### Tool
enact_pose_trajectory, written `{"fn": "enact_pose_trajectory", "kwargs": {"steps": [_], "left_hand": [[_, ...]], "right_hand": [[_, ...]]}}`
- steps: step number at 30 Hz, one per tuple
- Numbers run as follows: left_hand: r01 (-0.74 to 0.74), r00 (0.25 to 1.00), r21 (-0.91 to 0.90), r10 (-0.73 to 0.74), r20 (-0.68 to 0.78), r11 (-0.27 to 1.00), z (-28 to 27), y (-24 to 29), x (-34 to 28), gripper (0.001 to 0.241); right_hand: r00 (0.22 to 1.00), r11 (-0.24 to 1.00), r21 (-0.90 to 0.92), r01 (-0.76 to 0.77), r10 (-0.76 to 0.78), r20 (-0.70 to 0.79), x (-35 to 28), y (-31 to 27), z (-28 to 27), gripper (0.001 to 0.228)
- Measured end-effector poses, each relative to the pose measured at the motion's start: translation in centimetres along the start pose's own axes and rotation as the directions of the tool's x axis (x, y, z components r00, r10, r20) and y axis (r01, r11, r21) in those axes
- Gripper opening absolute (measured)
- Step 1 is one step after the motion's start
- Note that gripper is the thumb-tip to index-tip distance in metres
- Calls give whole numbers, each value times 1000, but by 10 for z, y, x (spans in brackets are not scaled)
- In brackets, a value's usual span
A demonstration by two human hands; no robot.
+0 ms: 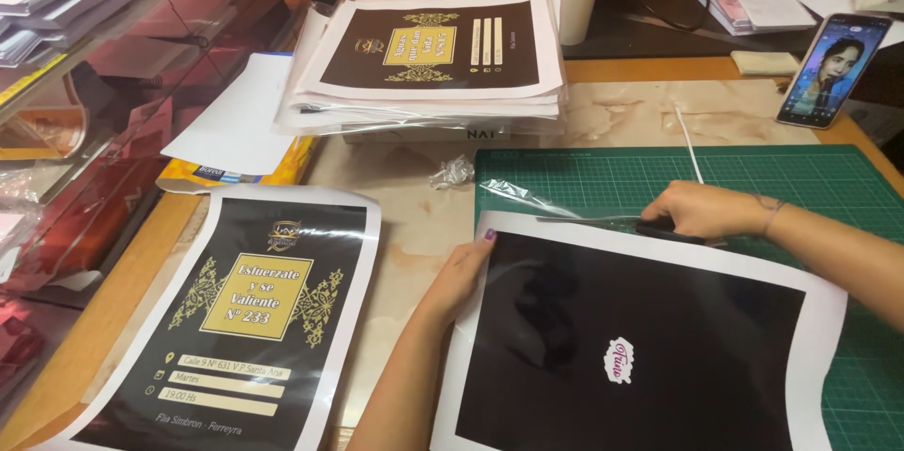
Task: The person uses scissors to trim the excess clear plastic film from the edges of a black document sleeve. They carefully cut along the perimeter of the sleeve, removing the white border and excess material, then place the trimmed sleeve onto a stack of similar items.
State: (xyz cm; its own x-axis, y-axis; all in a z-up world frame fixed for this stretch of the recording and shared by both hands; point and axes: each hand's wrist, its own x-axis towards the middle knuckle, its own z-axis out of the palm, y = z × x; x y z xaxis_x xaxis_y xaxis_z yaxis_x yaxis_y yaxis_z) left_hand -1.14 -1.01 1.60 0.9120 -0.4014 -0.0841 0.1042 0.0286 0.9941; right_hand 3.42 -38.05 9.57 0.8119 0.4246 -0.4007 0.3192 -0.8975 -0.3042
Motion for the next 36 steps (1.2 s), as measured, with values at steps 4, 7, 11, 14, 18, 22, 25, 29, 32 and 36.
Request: {"fn": "enact_pose_trajectory", "kwargs": {"steps": [4,7,11,14,18,22,25,29,32,36], "left_hand": [[-46,997,100,53,-63,994,-4,-10,7,52],[4,1000,43,-4,-19,999,-4,-14,9,53],[-74,997,-37,74,-12,997,-10,-29,21,48],[-76,997,-39,75,-14,996,-11,-30,21,48],[-76,997,-34,76,-12,997,-10,-28,20,45],[-76,997,-50,75,-13,996,-7,-27,16,44],[-96,995,-6,96,14,995,-6,-31,18,44],[-82,997,0,82,17,997,-7,-27,18,43],[-78,997,-10,78,16,997,-8,-29,20,43],[-61,998,-17,61,15,998,-7,-30,19,44]], "right_hand": [[997,997,54,-58,55,54,-1,-18,-3,13],[997,999,-28,-38,40,67,15,-7,8,11],[1000,993,121,6,-7,7,38,12,24,35],[1000,991,134,0,3,-22,38,7,23,31],[999,994,107,-6,10,-33,48,15,21,32],[1000,992,127,3,-2,-10,46,-1,18,35],[1000,996,81,25,-25,3,45,-22,16,35],[999,995,97,30,-26,-44,54,-21,19,31],[997,994,96,43,-36,-75,64,-6,25,31],[997,988,147,47,-38,-63,65,-7,25,33]]}}
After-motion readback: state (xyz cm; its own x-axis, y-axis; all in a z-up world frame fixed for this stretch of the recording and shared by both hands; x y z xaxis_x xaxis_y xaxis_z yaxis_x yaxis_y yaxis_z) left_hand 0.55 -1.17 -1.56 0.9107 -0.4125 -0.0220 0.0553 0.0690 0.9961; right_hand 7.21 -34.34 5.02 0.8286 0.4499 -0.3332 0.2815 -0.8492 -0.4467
